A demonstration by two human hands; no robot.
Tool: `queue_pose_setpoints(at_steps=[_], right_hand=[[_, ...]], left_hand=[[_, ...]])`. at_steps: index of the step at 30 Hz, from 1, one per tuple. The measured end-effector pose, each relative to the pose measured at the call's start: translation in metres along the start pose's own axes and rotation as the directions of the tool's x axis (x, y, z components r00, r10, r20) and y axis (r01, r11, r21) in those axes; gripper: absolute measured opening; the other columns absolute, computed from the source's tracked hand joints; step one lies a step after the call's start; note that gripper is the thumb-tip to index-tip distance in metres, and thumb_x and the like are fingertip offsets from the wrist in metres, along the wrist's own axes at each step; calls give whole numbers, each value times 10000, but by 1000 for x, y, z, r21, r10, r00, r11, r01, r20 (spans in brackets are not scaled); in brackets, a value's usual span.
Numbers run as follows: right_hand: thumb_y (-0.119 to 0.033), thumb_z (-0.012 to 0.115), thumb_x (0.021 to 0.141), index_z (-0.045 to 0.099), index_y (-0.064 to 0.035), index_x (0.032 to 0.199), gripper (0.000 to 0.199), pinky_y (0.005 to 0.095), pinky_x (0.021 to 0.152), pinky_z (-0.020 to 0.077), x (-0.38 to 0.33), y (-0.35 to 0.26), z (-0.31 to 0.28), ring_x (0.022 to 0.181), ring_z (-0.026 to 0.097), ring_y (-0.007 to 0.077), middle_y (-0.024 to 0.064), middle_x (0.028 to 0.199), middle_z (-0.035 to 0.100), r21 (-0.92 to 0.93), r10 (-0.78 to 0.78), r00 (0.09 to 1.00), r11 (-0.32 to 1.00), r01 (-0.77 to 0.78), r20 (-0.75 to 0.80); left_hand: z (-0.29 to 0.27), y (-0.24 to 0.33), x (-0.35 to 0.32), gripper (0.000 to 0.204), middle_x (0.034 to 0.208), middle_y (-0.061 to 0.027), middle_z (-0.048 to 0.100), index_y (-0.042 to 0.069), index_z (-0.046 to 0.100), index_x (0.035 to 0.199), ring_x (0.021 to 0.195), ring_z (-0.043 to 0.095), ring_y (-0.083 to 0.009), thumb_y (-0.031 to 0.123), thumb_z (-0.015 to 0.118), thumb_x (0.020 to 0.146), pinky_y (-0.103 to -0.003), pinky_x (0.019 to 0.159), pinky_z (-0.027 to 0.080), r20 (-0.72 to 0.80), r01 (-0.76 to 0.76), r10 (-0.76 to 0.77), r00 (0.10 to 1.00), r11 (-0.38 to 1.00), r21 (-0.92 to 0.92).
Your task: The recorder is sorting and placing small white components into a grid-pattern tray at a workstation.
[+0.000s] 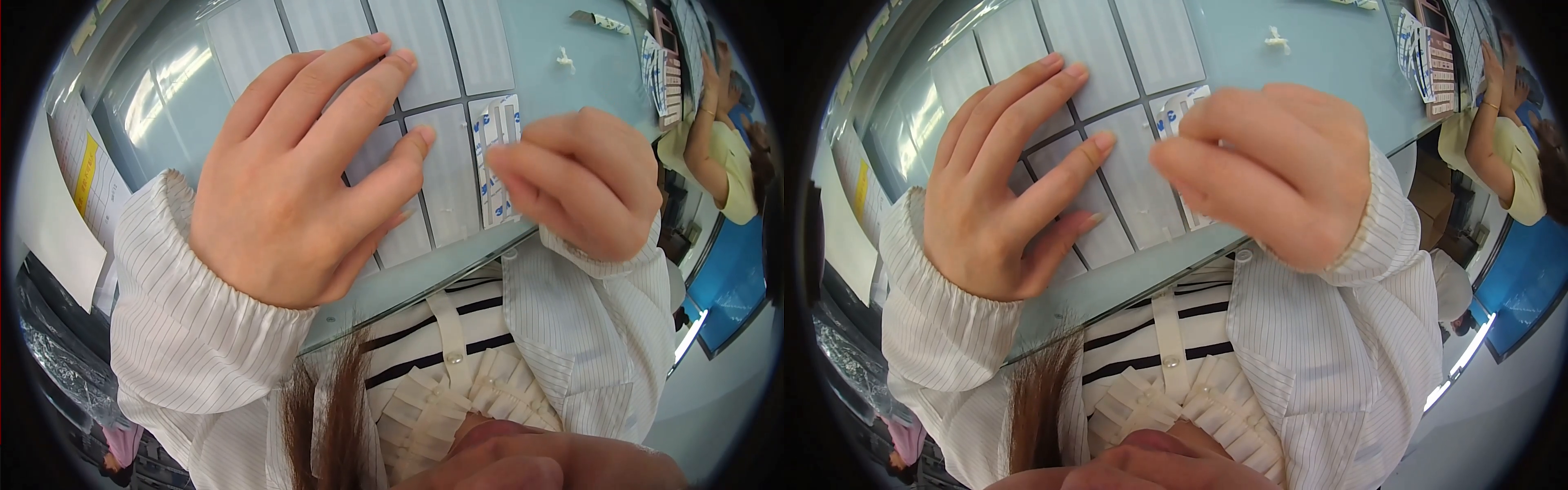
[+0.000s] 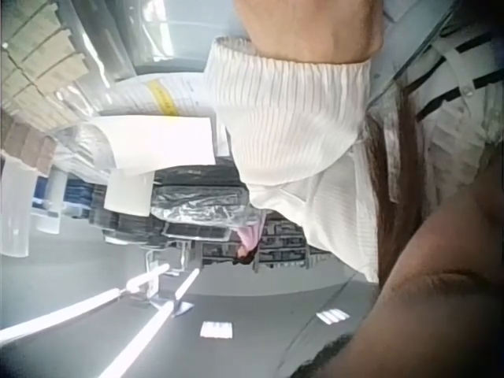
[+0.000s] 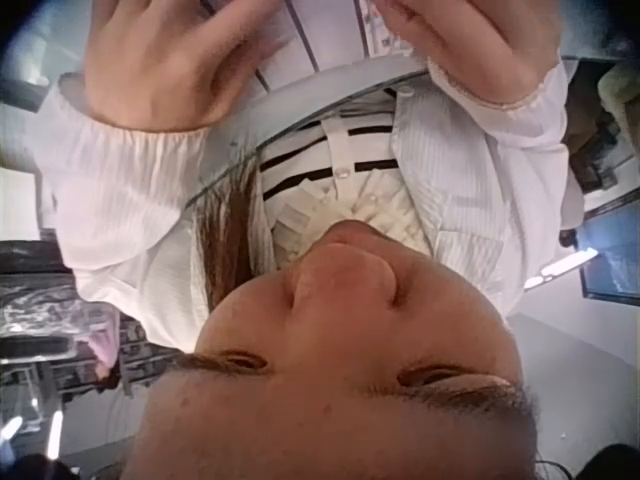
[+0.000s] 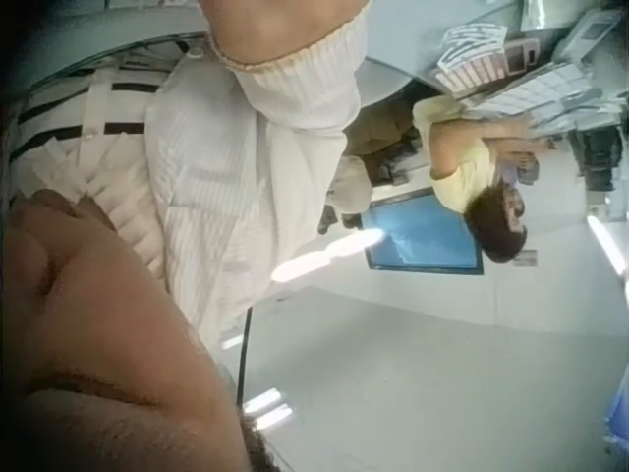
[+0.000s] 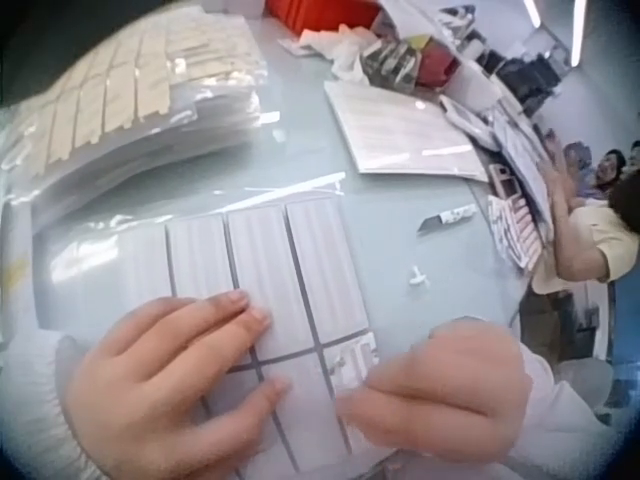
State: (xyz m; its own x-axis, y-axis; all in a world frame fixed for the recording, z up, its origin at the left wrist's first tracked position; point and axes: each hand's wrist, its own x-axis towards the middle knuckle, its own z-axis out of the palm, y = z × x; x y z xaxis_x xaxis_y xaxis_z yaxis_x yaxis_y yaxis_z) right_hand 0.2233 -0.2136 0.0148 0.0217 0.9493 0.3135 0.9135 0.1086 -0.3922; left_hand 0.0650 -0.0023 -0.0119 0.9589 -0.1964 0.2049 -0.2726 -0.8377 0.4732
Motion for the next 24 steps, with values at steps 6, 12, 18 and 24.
queue_pose_setpoints(at_steps=[6,12,18,24], right_hand=[[29,811,627,768,11,981,356,289,526,473,-1,4,8,643,629,201,92,809,661,-118,81,996,990,-75,41],[10,791,629,767,3,982,354,295,519,470,4,5,8,626,619,203,90,819,653,-153,69,995,987,-57,72],[5,794,633,743,5,923,295,301,511,472,9,7,9,608,614,211,85,815,648,-187,-8,996,982,26,94],[3,803,624,726,-2,857,246,292,527,494,6,8,8,641,650,223,81,795,662,-138,0,998,990,8,62]], left_hand=[[-1,0,1,589,1398,-209,584,94,715,1140,1300,561,-412,200,804,568,-505,1021,483,2,1,-1,1000,1000,-3],[0,0,0,588,1400,-208,583,95,716,1139,1309,555,-412,192,808,566,-505,1028,479,-6,-1,1,1000,1000,-4],[0,0,0,592,1398,-209,583,94,716,1139,1309,554,-412,194,810,563,-505,1033,476,-4,-2,2,1000,1000,0],[1,-1,0,587,1392,-211,585,91,717,1136,1297,561,-414,203,800,566,-506,1024,481,-11,-10,10,1000,1000,2]])
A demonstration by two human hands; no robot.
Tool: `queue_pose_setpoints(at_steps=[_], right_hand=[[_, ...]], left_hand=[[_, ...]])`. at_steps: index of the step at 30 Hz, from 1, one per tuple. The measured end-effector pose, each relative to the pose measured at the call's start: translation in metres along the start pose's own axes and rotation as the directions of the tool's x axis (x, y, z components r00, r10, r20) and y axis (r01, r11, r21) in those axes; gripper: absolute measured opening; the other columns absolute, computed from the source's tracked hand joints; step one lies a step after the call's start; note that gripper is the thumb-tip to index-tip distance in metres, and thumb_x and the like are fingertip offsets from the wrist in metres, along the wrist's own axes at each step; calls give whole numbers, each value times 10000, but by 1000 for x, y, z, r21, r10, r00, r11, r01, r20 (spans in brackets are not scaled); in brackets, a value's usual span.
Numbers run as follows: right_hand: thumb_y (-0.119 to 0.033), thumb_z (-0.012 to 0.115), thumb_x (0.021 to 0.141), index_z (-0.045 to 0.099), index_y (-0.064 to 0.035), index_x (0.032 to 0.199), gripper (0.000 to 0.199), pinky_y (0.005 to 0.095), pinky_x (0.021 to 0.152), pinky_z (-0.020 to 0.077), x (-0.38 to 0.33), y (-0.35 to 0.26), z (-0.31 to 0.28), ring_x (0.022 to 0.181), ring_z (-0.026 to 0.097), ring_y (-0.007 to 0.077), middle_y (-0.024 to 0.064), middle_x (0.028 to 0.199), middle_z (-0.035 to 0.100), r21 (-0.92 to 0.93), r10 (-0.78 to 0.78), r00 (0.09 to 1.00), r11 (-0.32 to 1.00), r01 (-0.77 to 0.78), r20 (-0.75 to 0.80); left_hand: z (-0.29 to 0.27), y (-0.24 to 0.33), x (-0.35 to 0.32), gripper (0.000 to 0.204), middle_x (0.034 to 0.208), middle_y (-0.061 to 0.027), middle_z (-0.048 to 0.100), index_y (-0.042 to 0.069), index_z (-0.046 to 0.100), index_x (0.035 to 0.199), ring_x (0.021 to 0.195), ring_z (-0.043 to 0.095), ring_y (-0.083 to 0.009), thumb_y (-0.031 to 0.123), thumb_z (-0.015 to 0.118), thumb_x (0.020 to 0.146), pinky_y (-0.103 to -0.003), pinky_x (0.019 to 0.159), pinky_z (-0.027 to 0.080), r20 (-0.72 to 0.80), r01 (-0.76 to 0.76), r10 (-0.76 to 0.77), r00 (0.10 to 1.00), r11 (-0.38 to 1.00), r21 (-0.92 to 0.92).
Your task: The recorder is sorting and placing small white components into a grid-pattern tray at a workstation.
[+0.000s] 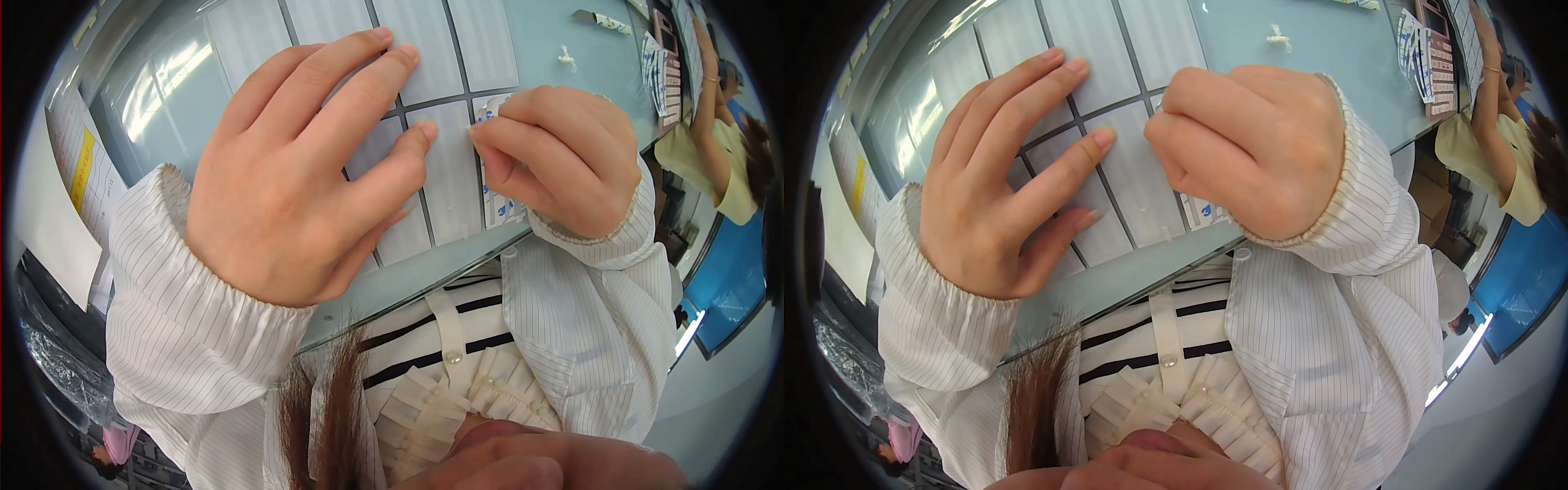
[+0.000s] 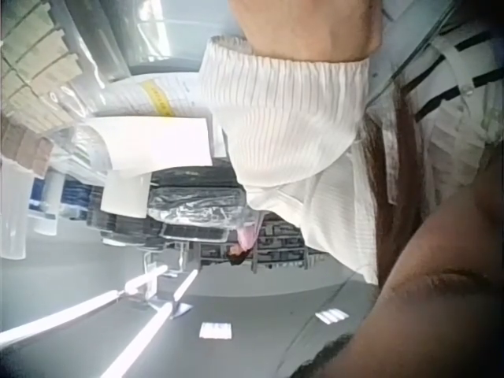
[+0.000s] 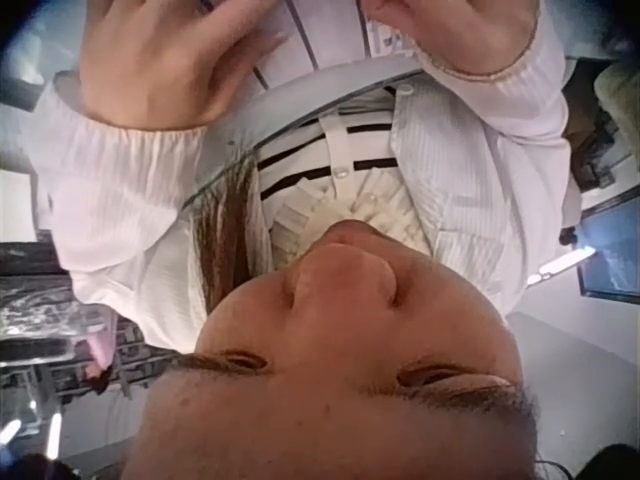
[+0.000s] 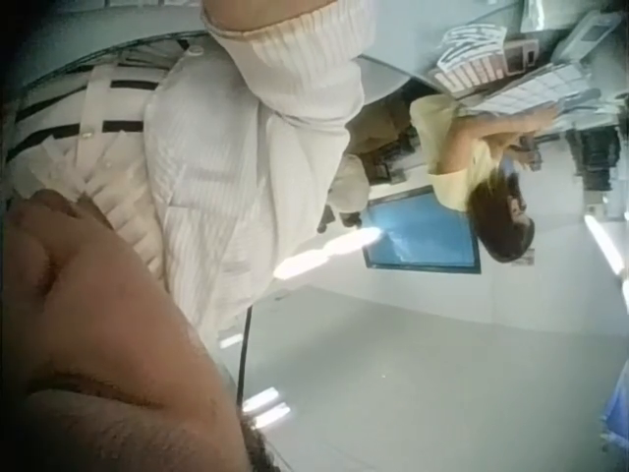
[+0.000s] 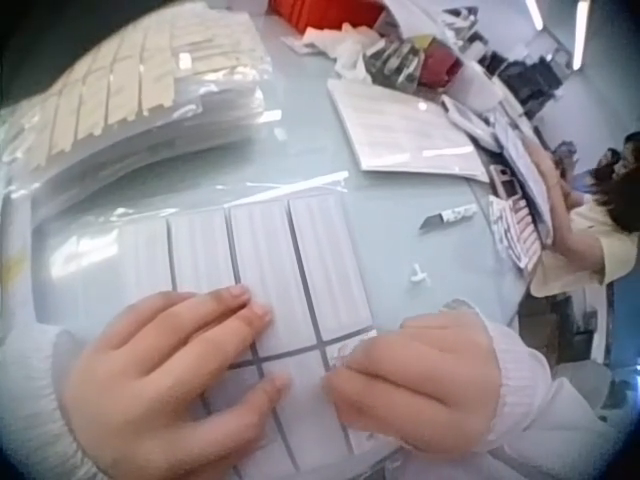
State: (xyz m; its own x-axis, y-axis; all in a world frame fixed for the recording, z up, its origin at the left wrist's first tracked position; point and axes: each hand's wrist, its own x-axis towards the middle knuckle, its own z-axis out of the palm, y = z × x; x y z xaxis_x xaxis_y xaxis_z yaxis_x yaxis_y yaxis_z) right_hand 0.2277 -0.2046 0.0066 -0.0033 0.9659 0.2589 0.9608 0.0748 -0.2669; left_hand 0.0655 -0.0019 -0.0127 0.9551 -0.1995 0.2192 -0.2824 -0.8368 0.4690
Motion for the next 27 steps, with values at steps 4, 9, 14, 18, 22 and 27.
queue_pose_setpoints(at_steps=[4,9,14,18,22,27], right_hand=[[16,801,608,720,-8,828,235,301,525,494,-8,-4,-3,640,651,230,84,786,662,42,11,1000,999,-11,5],[-27,789,618,689,27,911,314,292,474,470,-16,-12,-11,591,609,189,79,833,629,160,-51,999,986,52,-6],[39,834,652,757,35,948,306,273,532,473,-12,-11,-8,632,610,192,93,823,660,123,130,991,985,-125,-33],[66,814,660,771,27,1010,355,262,539,477,-11,-7,3,639,609,180,98,832,659,128,171,982,979,-160,-78],[53,815,646,779,8,1016,374,266,532,478,-9,-6,4,633,608,176,90,830,659,103,137,990,986,-134,-26],[9,806,625,780,-1,996,372,279,520,469,-7,-4,4,624,606,182,82,825,653,48,80,997,996,-80,-1]], left_hand=[[0,1,0,572,1387,-212,588,88,718,1128,1288,566,-417,207,791,573,-505,1015,486,1,-1,1,1000,1000,6],[1,0,0,573,1388,-211,589,86,719,1128,1290,565,-416,210,788,573,-504,1017,485,-4,-4,4,1000,1000,13],[1,0,-2,577,1393,-205,588,85,720,1131,1293,564,-415,210,786,571,-503,1021,483,-7,-3,3,1000,1000,26],[-2,1,1,581,1397,-201,586,89,719,1135,1296,560,-416,201,787,569,-504,1023,481,16,7,-7,1000,1000,19],[-1,0,-1,594,1403,-201,581,93,716,1139,1302,556,-417,202,793,560,-506,1024,481,19,4,-4,1000,1000,23],[1,-1,-2,597,1407,-198,579,96,715,1139,1304,554,-418,196,798,556,-507,1029,481,8,-1,1,1000,1000,28]])
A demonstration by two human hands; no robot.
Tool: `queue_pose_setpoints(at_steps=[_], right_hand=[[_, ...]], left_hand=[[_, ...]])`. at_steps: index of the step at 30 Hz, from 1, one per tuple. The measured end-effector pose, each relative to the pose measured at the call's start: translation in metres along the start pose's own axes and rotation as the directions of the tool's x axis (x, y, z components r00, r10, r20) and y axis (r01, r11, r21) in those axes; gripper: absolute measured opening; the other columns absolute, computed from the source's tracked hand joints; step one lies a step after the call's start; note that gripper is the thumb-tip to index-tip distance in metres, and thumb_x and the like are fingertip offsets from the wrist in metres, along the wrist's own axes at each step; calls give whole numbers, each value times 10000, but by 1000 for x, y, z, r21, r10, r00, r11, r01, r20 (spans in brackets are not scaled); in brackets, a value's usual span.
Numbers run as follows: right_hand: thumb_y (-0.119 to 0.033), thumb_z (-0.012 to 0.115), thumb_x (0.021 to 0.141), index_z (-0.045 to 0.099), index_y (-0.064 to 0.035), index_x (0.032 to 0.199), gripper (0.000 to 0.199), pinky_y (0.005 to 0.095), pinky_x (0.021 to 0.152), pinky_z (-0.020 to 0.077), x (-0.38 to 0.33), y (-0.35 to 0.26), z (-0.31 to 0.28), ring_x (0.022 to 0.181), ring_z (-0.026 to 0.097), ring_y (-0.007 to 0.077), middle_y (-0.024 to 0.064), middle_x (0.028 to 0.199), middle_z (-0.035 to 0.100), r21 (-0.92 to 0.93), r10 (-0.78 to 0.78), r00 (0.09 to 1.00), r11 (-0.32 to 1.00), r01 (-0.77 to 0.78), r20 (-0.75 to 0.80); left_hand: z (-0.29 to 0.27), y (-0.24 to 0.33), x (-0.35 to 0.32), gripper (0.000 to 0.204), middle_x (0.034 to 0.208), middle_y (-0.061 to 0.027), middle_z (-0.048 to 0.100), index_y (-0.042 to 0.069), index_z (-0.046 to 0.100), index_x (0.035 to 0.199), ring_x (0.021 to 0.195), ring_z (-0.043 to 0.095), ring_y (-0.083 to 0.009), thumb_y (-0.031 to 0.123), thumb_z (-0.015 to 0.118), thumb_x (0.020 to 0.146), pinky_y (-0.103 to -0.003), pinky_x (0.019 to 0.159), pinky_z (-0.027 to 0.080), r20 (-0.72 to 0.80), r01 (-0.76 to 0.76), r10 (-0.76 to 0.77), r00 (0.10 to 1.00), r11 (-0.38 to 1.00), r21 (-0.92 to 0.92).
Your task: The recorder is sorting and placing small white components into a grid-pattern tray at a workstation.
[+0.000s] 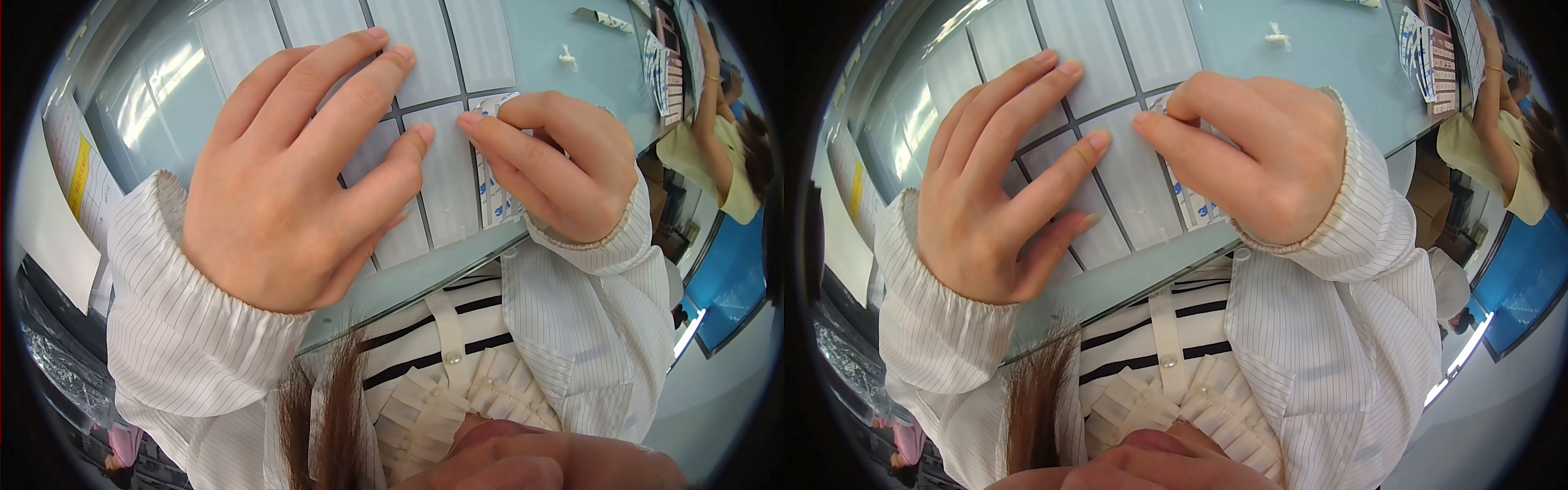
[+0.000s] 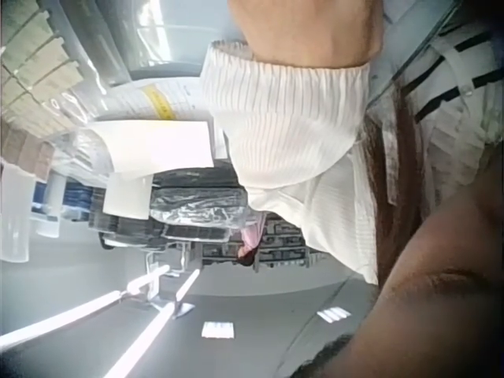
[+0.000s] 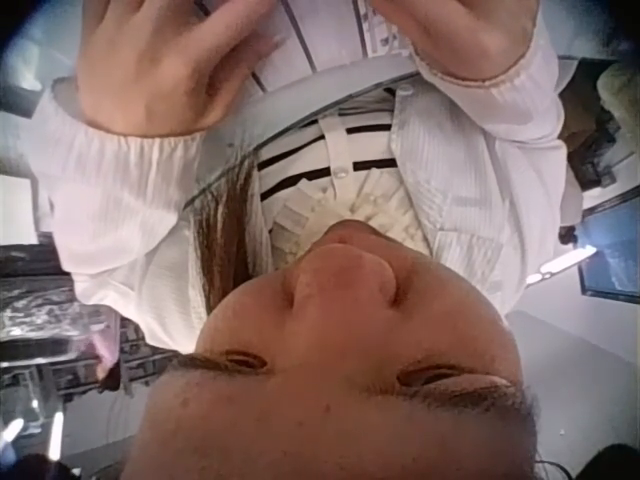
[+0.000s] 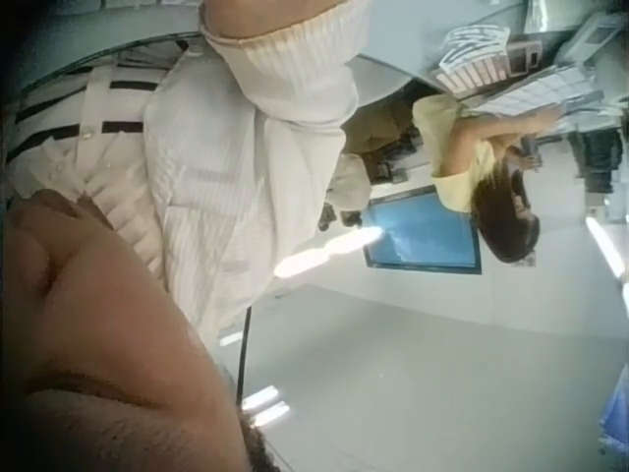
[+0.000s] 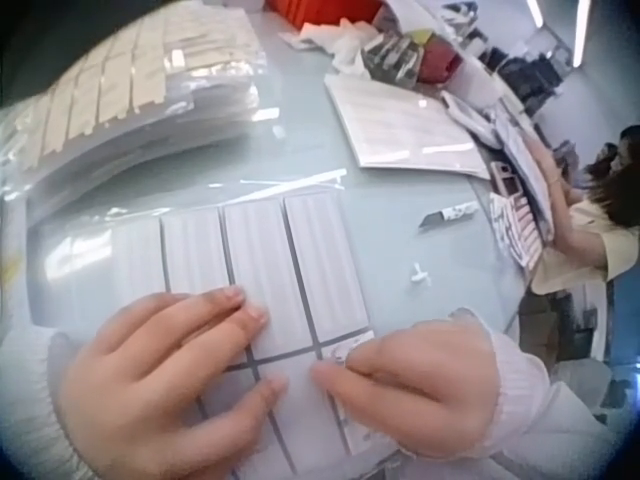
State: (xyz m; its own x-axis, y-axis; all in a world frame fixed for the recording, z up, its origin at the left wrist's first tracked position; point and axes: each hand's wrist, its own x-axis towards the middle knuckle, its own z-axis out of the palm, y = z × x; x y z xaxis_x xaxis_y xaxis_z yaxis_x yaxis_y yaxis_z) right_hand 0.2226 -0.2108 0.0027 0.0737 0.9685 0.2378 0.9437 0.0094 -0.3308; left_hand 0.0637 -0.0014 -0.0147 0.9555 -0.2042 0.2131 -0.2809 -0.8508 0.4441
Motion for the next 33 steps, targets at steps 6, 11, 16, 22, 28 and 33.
queue_pose_setpoints(at_steps=[6,11,16,22,28,33], right_hand=[[-10,809,615,766,-4,937,325,302,513,468,3,-2,-1,621,619,209,81,823,651,-18,-29,999,999,29,29],[19,817,611,741,-6,877,278,302,508,464,1,-2,1,612,625,212,81,803,659,48,-33,999,998,34,-28],[51,805,598,737,-13,858,276,294,495,449,-9,-6,1,595,611,208,75,779,653,85,-15,999,996,19,-48],[70,811,626,735,-6,870,266,283,485,428,-21,-18,-8,578,584,193,77,776,648,209,-15,1000,978,13,8],[64,840,655,751,13,1010,369,261,514,449,-13,-11,-6,649,610,170,86,846,670,167,106,994,981,-98,-35],[51,843,662,767,-1,1049,398,250,529,468,-9,-6,2,649,615,165,82,848,671,136,98,993,987,-89,-63]], left_hand=[[0,1,1,596,1405,-195,582,100,715,1137,1305,555,-415,194,803,556,-506,1032,480,1,5,-5,1000,1000,-1],[-2,1,1,592,1403,-192,585,100,716,1137,1302,558,-413,197,803,560,-502,1029,481,8,15,-15,1000,1000,-9],[0,1,0,582,1404,-193,585,100,717,1135,1300,560,-411,203,797,567,-502,1025,481,2,10,-10,1000,1000,-7],[-1,1,2,581,1400,-196,586,97,717,1134,1299,560,-412,218,793,571,-503,1022,482,4,9,-9,1000,1000,-2],[-1,1,1,582,1397,-198,587,95,717,1134,1301,558,-415,222,796,571,-502,1023,483,1,9,-9,1000,1000,-2],[0,0,1,580,1398,-195,588,98,720,1129,1300,562,-413,208,800,565,-498,1017,489,-1,6,-6,1000,1000,-1]])
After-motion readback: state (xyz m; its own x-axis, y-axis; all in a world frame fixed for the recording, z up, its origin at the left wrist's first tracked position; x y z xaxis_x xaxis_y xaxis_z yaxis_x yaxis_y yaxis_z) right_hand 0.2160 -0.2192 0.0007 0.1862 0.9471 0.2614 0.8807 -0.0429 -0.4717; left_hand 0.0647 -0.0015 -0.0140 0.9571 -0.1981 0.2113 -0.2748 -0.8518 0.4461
